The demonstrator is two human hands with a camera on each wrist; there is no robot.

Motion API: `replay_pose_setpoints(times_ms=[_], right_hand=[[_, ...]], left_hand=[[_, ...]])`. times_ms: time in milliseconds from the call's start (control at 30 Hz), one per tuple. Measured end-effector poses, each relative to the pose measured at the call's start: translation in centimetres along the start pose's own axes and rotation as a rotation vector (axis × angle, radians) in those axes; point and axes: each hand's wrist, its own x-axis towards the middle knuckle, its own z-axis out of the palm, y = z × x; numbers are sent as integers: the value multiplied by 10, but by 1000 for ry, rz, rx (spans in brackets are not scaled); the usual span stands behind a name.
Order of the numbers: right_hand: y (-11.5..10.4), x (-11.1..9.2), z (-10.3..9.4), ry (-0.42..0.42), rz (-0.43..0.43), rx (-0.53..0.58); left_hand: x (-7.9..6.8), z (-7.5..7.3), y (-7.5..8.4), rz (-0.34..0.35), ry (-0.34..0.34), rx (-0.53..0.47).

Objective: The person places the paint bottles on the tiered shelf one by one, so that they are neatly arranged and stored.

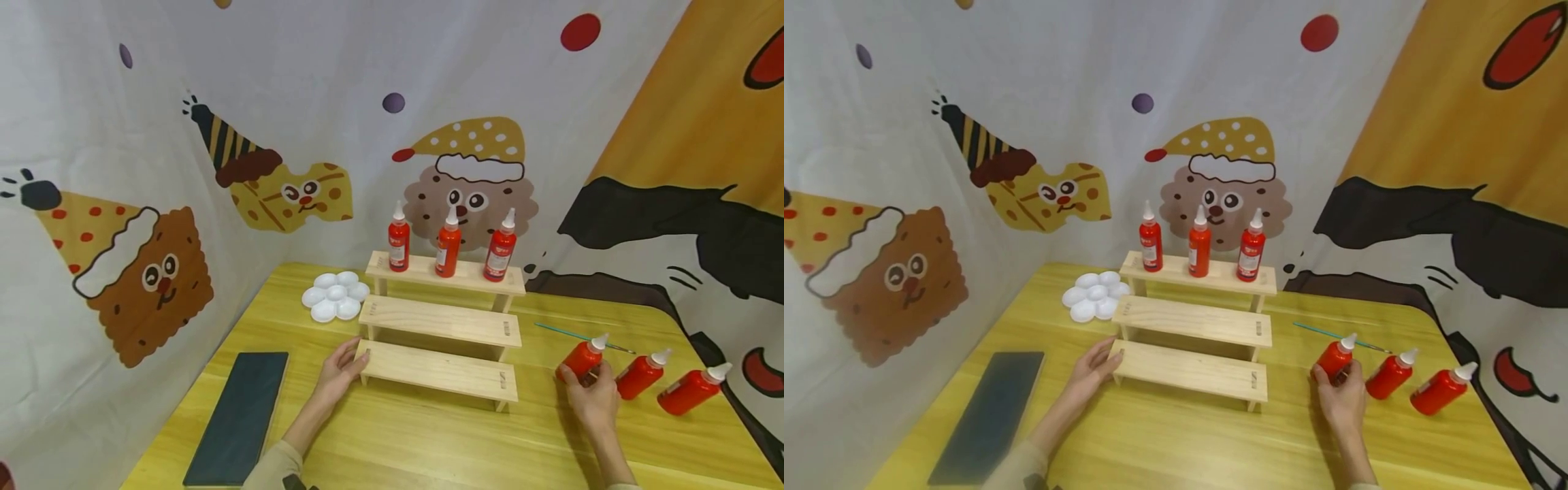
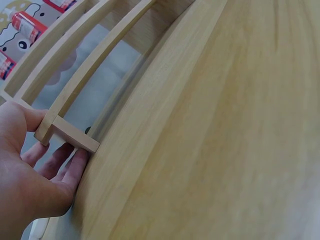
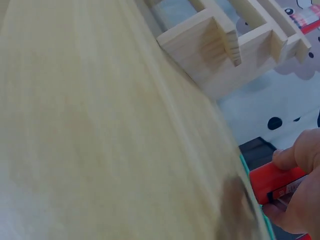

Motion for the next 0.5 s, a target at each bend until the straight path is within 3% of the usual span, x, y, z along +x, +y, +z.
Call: replay_pose_setpoints(times_ms=[167,500], right_hand=[[-14,-1,-4,58,-58,22],[-52,-1,-6,59,-183,152]], left_hand=[[1,0,-1,-2,0,3],[0,0,-1,10,4,16]])
